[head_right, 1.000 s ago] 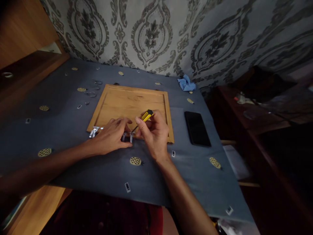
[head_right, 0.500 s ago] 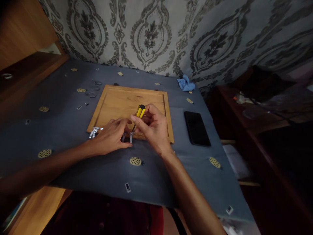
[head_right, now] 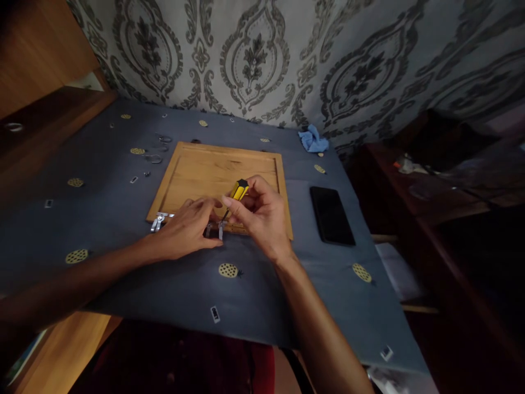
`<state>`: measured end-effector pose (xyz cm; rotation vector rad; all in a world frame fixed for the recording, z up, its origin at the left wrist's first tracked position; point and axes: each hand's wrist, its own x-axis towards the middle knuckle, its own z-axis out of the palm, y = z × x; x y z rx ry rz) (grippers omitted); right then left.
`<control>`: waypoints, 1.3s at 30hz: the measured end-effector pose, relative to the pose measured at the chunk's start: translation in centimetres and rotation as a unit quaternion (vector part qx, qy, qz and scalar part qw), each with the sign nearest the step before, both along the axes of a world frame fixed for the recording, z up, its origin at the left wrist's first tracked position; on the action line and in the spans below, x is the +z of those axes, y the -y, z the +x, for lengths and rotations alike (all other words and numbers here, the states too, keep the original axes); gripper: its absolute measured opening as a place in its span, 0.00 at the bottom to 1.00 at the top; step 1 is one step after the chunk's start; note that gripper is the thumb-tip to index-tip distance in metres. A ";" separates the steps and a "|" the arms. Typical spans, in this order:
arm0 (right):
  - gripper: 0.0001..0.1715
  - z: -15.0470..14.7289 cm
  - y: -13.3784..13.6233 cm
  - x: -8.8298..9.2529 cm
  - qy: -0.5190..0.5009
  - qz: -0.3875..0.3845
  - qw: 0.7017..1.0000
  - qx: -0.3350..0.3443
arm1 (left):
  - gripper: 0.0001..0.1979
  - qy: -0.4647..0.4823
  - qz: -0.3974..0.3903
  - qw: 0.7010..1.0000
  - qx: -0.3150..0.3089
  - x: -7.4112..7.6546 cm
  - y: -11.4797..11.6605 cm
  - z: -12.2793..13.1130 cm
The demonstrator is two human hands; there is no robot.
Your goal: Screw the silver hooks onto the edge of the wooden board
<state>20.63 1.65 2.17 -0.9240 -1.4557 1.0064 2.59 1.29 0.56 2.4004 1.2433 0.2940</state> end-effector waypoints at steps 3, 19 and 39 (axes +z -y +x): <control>0.21 0.4 0.2 0.3 0.028 -0.003 0.999 0.017 | 0.29 0.010 0.007 1.000 0.000 -0.2 0.0 -0.1; 0.22 0.2 -0.4 0.9 0.029 -0.012 0.998 0.056 | 0.28 0.013 0.009 1.000 0.003 -0.2 0.0 0.0; 0.24 -0.3 0.6 -0.8 0.003 0.078 0.983 -0.167 | 0.31 0.023 0.011 1.000 0.004 -0.4 -0.1 -0.1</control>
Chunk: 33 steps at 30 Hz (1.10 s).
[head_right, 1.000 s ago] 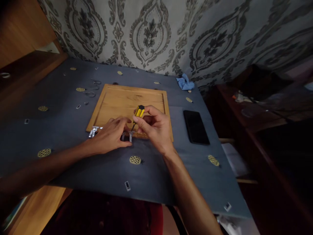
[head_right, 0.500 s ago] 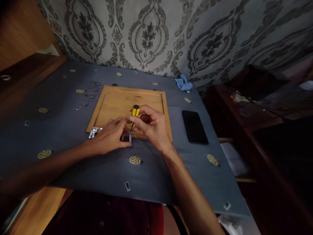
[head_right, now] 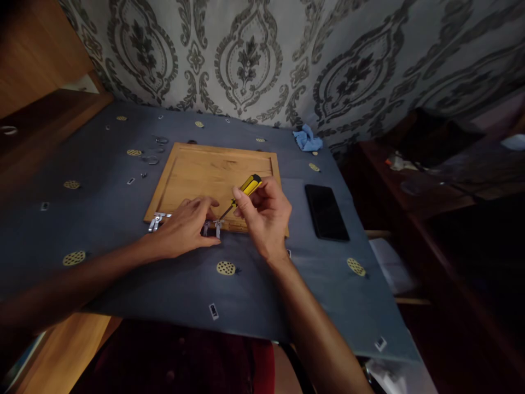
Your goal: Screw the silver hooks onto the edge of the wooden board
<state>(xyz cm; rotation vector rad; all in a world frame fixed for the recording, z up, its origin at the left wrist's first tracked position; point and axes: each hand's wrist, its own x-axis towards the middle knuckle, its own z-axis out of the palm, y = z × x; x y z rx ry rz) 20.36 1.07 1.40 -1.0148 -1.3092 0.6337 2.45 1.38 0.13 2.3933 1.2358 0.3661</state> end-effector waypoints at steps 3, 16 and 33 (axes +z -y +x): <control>0.22 0.1 0.1 -0.1 0.005 -0.010 1.000 0.013 | 0.32 -0.006 -0.004 1.000 0.001 0.1 0.0 0.1; 0.22 -0.1 0.0 -0.8 -0.016 -0.013 0.999 0.049 | 0.30 0.006 0.008 1.000 -0.003 -0.3 0.0 0.0; 0.22 -1.5 -1.3 -0.3 -0.006 -0.030 0.991 0.127 | 0.29 -0.019 -0.007 1.000 0.007 0.3 0.1 0.2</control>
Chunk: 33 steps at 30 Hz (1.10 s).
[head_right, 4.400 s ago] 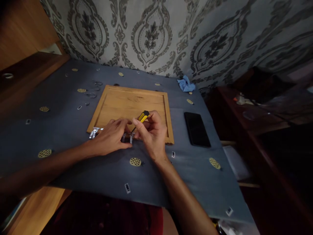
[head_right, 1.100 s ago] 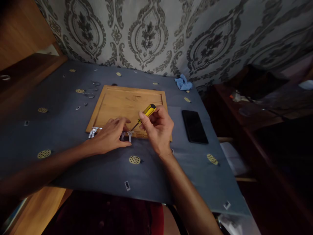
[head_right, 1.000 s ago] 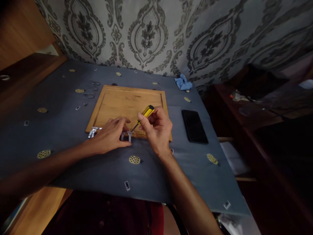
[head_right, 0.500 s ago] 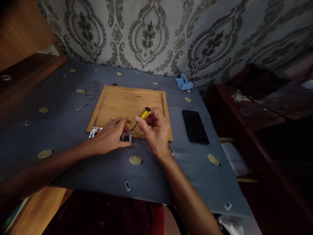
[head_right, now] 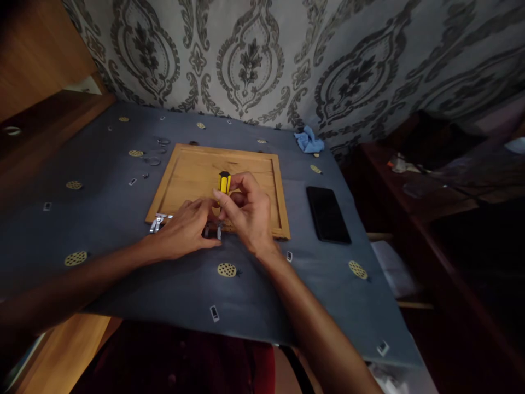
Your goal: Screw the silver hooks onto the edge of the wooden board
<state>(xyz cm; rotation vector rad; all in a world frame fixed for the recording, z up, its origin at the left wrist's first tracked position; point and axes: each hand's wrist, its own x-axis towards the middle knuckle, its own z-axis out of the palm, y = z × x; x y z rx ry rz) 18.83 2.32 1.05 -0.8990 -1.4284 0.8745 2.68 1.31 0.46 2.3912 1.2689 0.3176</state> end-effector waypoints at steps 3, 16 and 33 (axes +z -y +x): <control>0.22 0.0 0.1 0.0 -0.035 0.042 0.997 -0.059 | 0.29 0.010 0.000 1.000 -0.004 -0.1 0.0 -0.1; 0.21 0.8 1.0 -0.8 -0.037 0.036 0.996 -0.072 | 0.31 0.011 0.000 1.000 -0.005 -0.2 0.1 -0.2; 0.18 1.5 1.5 0.3 0.029 -0.029 0.999 -0.007 | 0.29 0.018 0.015 1.000 -0.015 -0.4 0.0 -0.3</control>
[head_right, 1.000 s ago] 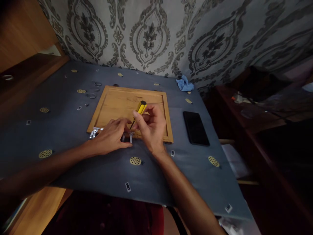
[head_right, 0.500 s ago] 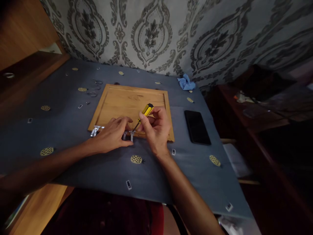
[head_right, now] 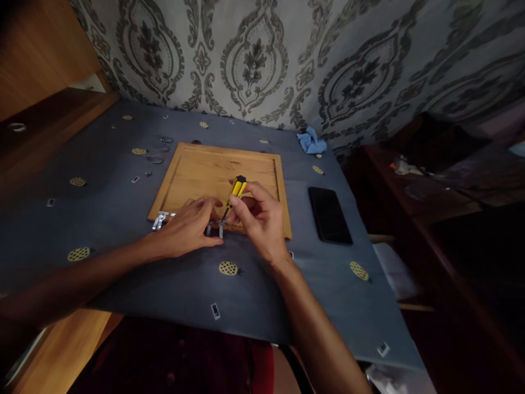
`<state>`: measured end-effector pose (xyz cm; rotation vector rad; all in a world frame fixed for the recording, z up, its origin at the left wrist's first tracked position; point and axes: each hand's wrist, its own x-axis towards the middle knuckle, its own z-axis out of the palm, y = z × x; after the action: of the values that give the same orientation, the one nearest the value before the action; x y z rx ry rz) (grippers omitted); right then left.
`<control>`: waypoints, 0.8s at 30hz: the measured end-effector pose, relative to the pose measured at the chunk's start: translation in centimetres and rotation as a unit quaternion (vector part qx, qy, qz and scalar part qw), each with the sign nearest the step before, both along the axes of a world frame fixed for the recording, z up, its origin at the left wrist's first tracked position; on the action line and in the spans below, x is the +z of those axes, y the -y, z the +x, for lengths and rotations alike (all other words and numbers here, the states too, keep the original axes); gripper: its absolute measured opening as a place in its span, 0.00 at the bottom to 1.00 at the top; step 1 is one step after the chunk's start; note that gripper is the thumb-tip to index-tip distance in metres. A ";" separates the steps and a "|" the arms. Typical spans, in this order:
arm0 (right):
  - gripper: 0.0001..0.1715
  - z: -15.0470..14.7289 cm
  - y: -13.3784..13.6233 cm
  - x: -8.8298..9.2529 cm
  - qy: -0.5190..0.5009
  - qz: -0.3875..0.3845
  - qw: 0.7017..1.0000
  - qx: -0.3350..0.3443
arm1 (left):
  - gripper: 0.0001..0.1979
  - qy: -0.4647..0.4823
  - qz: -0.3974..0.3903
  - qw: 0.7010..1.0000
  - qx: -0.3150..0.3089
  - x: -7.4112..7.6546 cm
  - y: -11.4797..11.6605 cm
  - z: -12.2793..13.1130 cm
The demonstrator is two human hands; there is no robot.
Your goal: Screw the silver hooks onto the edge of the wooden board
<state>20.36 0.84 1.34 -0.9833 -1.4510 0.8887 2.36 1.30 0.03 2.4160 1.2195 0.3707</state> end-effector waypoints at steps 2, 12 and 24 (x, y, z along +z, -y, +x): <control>0.19 -0.1 -0.1 0.0 -0.018 -0.002 1.000 -0.005 | 0.30 -0.001 0.000 1.000 -0.001 0.0 0.0 0.0; 0.21 -1.2 0.0 -0.5 -0.048 0.037 0.995 -0.074 | 0.30 0.008 0.010 1.000 0.003 -0.3 -0.1 0.0; 0.19 -0.6 0.1 -0.3 -0.021 0.049 0.993 -0.106 | 0.31 0.000 -0.011 1.000 0.000 0.0 -0.1 0.1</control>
<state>19.81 0.72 1.04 -1.0178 -1.3151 0.6724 2.44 1.38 0.05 2.3974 1.2190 0.3548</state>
